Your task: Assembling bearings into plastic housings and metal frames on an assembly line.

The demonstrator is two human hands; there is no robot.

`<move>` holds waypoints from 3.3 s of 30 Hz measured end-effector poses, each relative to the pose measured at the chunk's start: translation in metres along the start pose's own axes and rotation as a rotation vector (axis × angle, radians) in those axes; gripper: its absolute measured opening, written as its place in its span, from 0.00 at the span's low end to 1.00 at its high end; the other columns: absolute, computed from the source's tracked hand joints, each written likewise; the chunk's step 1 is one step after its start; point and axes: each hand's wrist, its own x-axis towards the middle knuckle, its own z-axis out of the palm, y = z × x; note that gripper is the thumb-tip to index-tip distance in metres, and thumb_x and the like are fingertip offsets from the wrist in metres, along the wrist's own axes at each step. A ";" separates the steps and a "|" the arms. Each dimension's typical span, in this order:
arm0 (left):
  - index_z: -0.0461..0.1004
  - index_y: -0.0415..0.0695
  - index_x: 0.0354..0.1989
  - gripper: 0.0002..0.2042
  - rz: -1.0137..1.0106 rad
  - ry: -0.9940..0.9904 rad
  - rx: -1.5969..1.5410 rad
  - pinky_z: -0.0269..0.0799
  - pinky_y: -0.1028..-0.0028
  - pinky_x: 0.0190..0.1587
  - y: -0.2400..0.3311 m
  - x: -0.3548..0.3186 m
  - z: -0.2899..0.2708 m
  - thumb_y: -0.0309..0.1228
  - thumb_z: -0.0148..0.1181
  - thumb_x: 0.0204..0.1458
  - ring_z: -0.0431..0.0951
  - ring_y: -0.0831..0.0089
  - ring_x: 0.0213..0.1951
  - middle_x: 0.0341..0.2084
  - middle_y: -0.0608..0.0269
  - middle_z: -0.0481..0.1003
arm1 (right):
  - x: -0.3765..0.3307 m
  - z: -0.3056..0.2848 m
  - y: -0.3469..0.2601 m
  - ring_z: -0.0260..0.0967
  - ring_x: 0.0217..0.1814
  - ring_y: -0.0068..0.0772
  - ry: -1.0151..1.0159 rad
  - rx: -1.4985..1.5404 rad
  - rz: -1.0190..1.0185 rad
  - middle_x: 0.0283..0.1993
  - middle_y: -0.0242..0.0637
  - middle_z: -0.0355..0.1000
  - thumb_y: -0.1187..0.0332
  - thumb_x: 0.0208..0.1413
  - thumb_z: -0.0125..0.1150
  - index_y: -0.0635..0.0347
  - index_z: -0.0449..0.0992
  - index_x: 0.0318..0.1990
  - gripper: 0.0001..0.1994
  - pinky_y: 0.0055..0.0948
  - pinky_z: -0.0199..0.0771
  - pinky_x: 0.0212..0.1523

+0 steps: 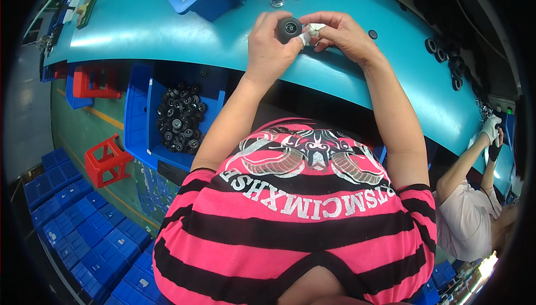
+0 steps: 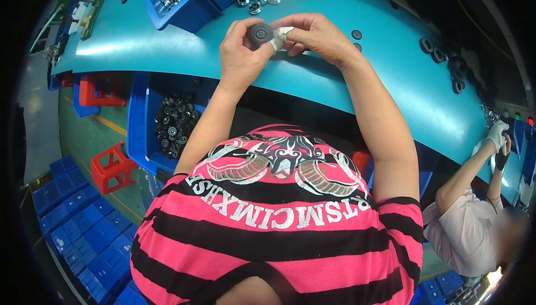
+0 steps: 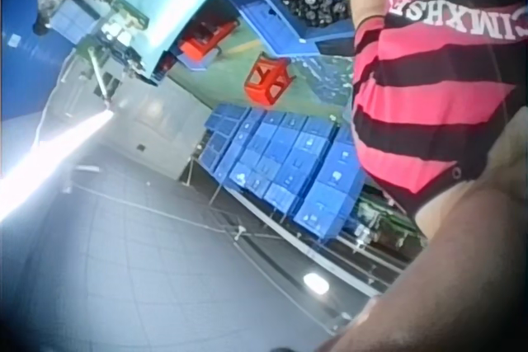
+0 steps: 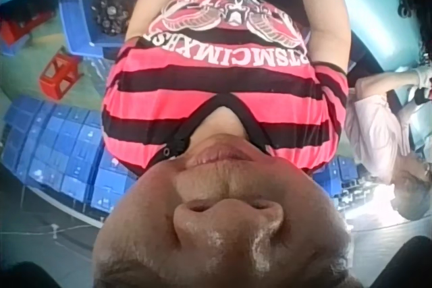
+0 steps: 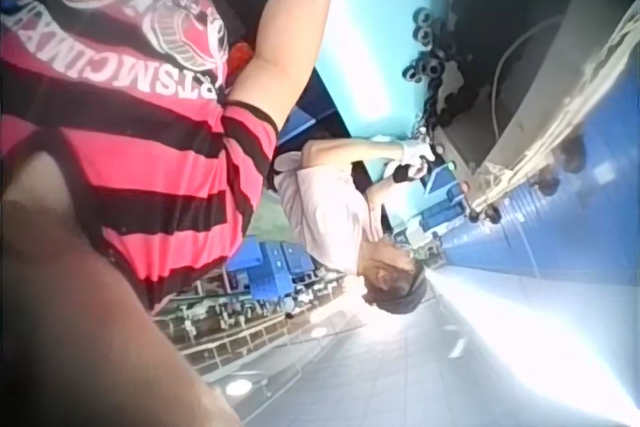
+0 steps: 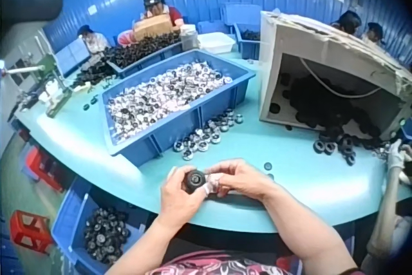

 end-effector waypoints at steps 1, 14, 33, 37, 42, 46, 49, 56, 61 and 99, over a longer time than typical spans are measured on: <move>0.77 0.38 0.45 0.19 -0.001 0.002 0.000 0.75 0.77 0.33 0.001 0.000 0.000 0.27 0.74 0.43 0.77 0.76 0.32 0.36 0.63 0.74 | 0.000 0.000 0.001 0.75 0.39 0.23 0.007 -0.020 0.000 0.39 0.34 0.78 0.65 0.59 0.59 0.61 0.79 0.56 0.19 0.24 0.80 0.41; 0.77 0.40 0.46 0.20 0.095 -0.110 0.012 0.74 0.61 0.42 0.010 0.000 0.002 0.27 0.70 0.42 0.76 0.53 0.41 0.37 0.52 0.74 | 0.007 -0.002 0.022 0.72 0.34 0.19 0.081 -0.156 0.007 0.36 0.31 0.77 0.62 0.58 0.63 0.61 0.79 0.49 0.16 0.21 0.75 0.34; 0.73 0.43 0.60 0.23 -0.349 0.382 0.549 0.76 0.70 0.43 -0.039 -0.123 -0.172 0.23 0.64 0.54 0.77 0.65 0.45 0.47 0.53 0.73 | 0.045 -0.261 0.017 0.71 0.61 0.53 0.832 -1.347 0.187 0.58 0.55 0.74 0.50 0.53 0.66 0.69 0.76 0.55 0.31 0.42 0.71 0.61; 0.75 0.41 0.57 0.20 -0.149 0.139 0.266 0.76 0.73 0.42 -0.012 -0.085 -0.103 0.20 0.62 0.55 0.79 0.71 0.41 0.43 0.56 0.77 | 0.020 -0.209 0.024 0.74 0.52 0.42 0.914 -1.057 -0.055 0.55 0.45 0.77 0.55 0.51 0.69 0.65 0.76 0.57 0.29 0.38 0.75 0.51; 0.74 0.39 0.58 0.17 -0.095 -0.211 -0.190 0.76 0.73 0.44 0.029 -0.045 -0.043 0.23 0.59 0.60 0.79 0.75 0.42 0.43 0.59 0.78 | -0.027 -0.073 0.006 0.70 0.42 0.20 0.609 -0.562 -0.459 0.53 0.31 0.78 0.69 0.44 0.75 0.52 0.73 0.62 0.33 0.24 0.76 0.41; 0.65 0.40 0.67 0.21 -0.375 -0.317 -0.887 0.77 0.67 0.51 0.029 -0.013 -0.007 0.29 0.53 0.66 0.79 0.66 0.48 0.51 0.56 0.75 | -0.037 -0.002 -0.005 0.71 0.43 0.23 0.390 -0.483 -0.537 0.53 0.32 0.79 0.68 0.45 0.74 0.51 0.69 0.66 0.37 0.23 0.76 0.41; 0.63 0.40 0.68 0.21 -0.460 -0.305 -1.191 0.79 0.65 0.51 0.023 -0.007 0.001 0.27 0.49 0.67 0.79 0.64 0.49 0.54 0.54 0.73 | -0.035 0.018 -0.005 0.71 0.45 0.23 0.246 -0.482 -0.528 0.55 0.32 0.78 0.68 0.49 0.72 0.51 0.70 0.66 0.34 0.24 0.76 0.45; 0.62 0.37 0.68 0.25 -0.441 -0.277 -1.313 0.76 0.61 0.58 -0.005 -0.020 -0.009 0.23 0.54 0.63 0.79 0.60 0.53 0.55 0.48 0.73 | 0.045 -0.060 0.020 0.76 0.45 0.30 0.518 -0.858 -0.445 0.53 0.36 0.74 0.63 0.53 0.69 0.51 0.80 0.54 0.20 0.33 0.78 0.45; 0.64 0.36 0.67 0.30 -0.417 -0.234 -1.017 0.76 0.62 0.60 0.012 -0.025 -0.010 0.16 0.63 0.54 0.79 0.62 0.52 0.51 0.53 0.73 | 0.079 -0.041 0.059 0.64 0.64 0.57 0.636 -1.129 -0.315 0.67 0.52 0.65 0.66 0.48 0.66 0.56 0.76 0.59 0.26 0.44 0.65 0.67; 0.66 0.36 0.63 0.22 -0.609 -0.128 -1.323 0.75 0.57 0.58 -0.009 -0.015 -0.007 0.38 0.48 0.68 0.78 0.59 0.51 0.54 0.51 0.74 | 0.001 0.023 0.013 0.77 0.41 0.23 0.296 -0.291 -0.467 0.44 0.32 0.78 0.71 0.49 0.72 0.60 0.81 0.48 0.17 0.25 0.79 0.45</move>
